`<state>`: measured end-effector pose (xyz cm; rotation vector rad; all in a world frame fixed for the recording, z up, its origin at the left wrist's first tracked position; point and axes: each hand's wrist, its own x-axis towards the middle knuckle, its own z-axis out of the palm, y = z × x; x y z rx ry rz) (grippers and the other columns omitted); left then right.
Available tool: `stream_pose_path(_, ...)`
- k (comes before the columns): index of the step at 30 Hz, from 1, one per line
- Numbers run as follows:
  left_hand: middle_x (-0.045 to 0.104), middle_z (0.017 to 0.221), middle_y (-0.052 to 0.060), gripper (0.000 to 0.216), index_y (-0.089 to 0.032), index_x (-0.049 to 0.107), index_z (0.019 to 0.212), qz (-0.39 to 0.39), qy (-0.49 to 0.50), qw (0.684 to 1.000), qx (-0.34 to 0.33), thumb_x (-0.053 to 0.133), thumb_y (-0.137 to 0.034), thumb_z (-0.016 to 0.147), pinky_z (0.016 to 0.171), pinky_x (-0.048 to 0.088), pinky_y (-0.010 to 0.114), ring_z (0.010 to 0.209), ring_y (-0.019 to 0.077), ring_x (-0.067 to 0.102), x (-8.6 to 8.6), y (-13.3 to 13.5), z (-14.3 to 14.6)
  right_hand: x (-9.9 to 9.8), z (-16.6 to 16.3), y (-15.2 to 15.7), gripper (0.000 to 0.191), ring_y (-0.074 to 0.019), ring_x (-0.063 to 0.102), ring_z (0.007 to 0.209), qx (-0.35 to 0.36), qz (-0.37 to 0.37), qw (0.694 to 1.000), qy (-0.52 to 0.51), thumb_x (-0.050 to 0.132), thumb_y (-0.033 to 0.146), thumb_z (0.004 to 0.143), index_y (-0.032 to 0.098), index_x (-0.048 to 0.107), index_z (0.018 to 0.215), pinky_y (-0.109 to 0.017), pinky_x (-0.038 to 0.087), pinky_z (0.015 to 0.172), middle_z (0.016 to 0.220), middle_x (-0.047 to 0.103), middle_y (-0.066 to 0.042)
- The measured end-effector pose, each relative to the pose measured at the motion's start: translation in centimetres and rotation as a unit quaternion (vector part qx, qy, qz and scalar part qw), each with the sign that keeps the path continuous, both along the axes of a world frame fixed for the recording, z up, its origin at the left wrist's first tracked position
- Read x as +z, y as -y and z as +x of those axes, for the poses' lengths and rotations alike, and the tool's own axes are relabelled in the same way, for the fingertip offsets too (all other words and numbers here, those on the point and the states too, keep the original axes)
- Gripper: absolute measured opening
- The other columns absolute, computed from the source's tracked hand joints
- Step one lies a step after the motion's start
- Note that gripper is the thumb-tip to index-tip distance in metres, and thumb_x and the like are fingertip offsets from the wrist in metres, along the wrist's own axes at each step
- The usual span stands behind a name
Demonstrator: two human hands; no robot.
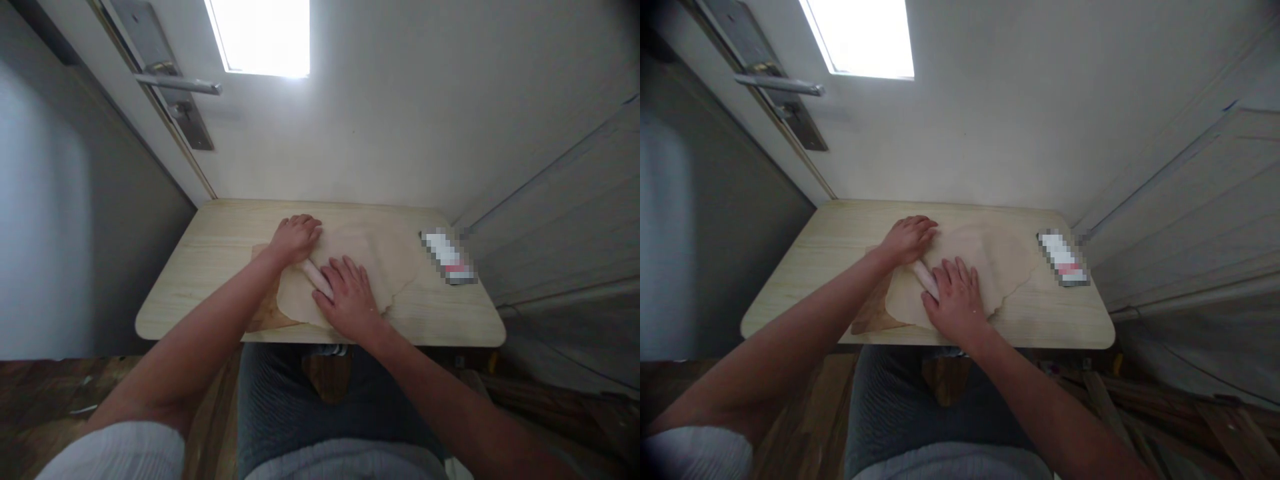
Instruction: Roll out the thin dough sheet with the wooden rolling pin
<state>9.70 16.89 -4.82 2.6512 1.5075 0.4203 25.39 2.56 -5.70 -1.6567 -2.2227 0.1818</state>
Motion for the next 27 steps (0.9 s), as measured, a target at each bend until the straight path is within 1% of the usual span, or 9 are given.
stream_pose_path(2, 0.062, 0.127, 0.009, 0.047, -0.021, 0.061, 0.124, 0.005, 0.012, 1.000, 0.022, 0.026, -0.041, 0.101, 0.102, 0.040, 0.040, 0.117, 0.0224, 0.056, 0.0, 0.7, -0.7, 0.1, 0.3, 0.2, 0.037, -0.0339, 0.035, 0.137, 0.006, 0.013, 1.000, -0.012, 0.058, 0.042, 0.089, 0.019, 0.064, 0.117, -0.055, 0.023, 0.113, 0.139, 0.053, -0.012)
stream_pose_path(5, 0.064, 0.126, 0.009, 0.045, -0.020, 0.062, 0.123, 0.016, 0.034, 0.998, 0.046, 0.030, -0.041, 0.100, 0.103, 0.041, 0.040, 0.117, 0.0225, 0.056, 0.0, 2.3, -2.1, 0.2, 0.9, 0.8, 0.028, -0.0323, 0.040, 0.132, 0.022, 0.031, 0.999, -0.025, 0.064, 0.040, 0.085, 0.020, 0.067, 0.104, -0.053, 0.025, 0.113, 0.131, 0.059, -0.011)
stream_pose_path(10, 0.062, 0.132, 0.010, 0.050, -0.016, 0.057, 0.130, 0.015, 0.114, 0.988, 0.103, 0.030, -0.046, 0.100, 0.109, 0.040, 0.039, 0.123, 0.0218, 0.055, -1.0, 6.1, -5.6, -0.4, 2.2, 2.0, 0.023, -0.0288, 0.048, 0.124, 0.025, 0.057, 0.997, -0.055, 0.063, 0.035, 0.087, 0.019, 0.066, 0.103, -0.047, 0.032, 0.109, 0.120, 0.065, -0.010)
stream_pose_path(14, 0.057, 0.140, 0.013, 0.053, -0.018, 0.051, 0.136, 0.033, 0.121, 0.973, 0.196, 0.034, -0.050, 0.097, 0.110, 0.038, 0.049, 0.131, 0.0272, 0.050, -1.9, 9.9, -7.7, -1.0, 3.4, 3.1, 0.023, -0.0275, 0.051, 0.120, 0.013, 0.073, 0.995, -0.074, 0.063, 0.034, 0.087, 0.019, 0.065, 0.104, -0.046, 0.036, 0.106, 0.116, 0.066, -0.010)
stream_pose_path(16, 0.054, 0.142, 0.015, 0.053, -0.017, 0.049, 0.137, 0.056, 0.114, 0.962, 0.241, 0.040, -0.048, 0.095, 0.112, 0.036, 0.050, 0.133, 0.0291, 0.047, -2.1, 12.3, -7.8, -1.0, 3.9, 3.7, 0.023, -0.0277, 0.051, 0.119, 0.003, 0.081, 0.993, -0.081, 0.063, 0.034, 0.087, 0.019, 0.065, 0.103, -0.047, 0.037, 0.105, 0.115, 0.066, -0.010)
stream_pose_path(18, 0.054, 0.141, 0.016, 0.052, -0.016, 0.050, 0.136, 0.066, 0.111, 0.954, 0.269, 0.044, -0.046, 0.094, 0.113, 0.035, 0.049, 0.134, 0.0295, 0.046, -2.2, 14.9, -7.5, -0.9, 4.4, 4.2, 0.022, -0.0277, 0.052, 0.117, -0.003, 0.085, 0.992, -0.089, 0.062, 0.034, 0.087, 0.020, 0.065, 0.103, -0.047, 0.038, 0.104, 0.112, 0.067, -0.010)
stream_pose_path(22, 0.055, 0.140, 0.011, 0.046, -0.024, 0.053, 0.133, 0.048, 0.122, 0.956, 0.262, 0.042, -0.047, 0.095, 0.112, 0.038, 0.047, 0.132, 0.0268, 0.047, -2.4, 19.4, -6.2, 0.1, 5.0, 4.2, 0.020, -0.0262, 0.056, 0.109, 0.024, 0.065, 0.993, -0.092, 0.063, 0.034, 0.087, 0.020, 0.066, 0.101, -0.043, 0.041, 0.099, 0.107, 0.067, -0.009)
stream_pose_path(24, 0.055, 0.140, 0.009, 0.043, -0.026, 0.055, 0.132, 0.039, 0.118, 0.958, 0.258, 0.039, -0.046, 0.096, 0.111, 0.038, 0.048, 0.132, 0.0262, 0.048, -2.5, 20.7, -5.8, 0.8, 5.3, 3.5, 0.020, -0.0254, 0.056, 0.107, 0.058, 0.051, 0.994, -0.083, 0.065, 0.034, 0.086, 0.021, 0.067, 0.101, -0.042, 0.041, 0.097, 0.107, 0.067, -0.009)
stream_pose_path(27, 0.052, 0.145, 0.007, 0.043, -0.030, 0.055, 0.134, 0.027, 0.080, 0.960, 0.266, 0.034, -0.043, 0.099, 0.112, 0.035, 0.054, 0.136, 0.0274, 0.043, -2.6, 21.3, -5.8, 1.7, 6.0, 1.4, 0.023, -0.0240, 0.056, 0.106, 0.102, 0.031, 0.992, -0.066, 0.067, 0.033, 0.085, 0.021, 0.068, 0.104, -0.041, 0.040, 0.097, 0.108, 0.067, -0.007)
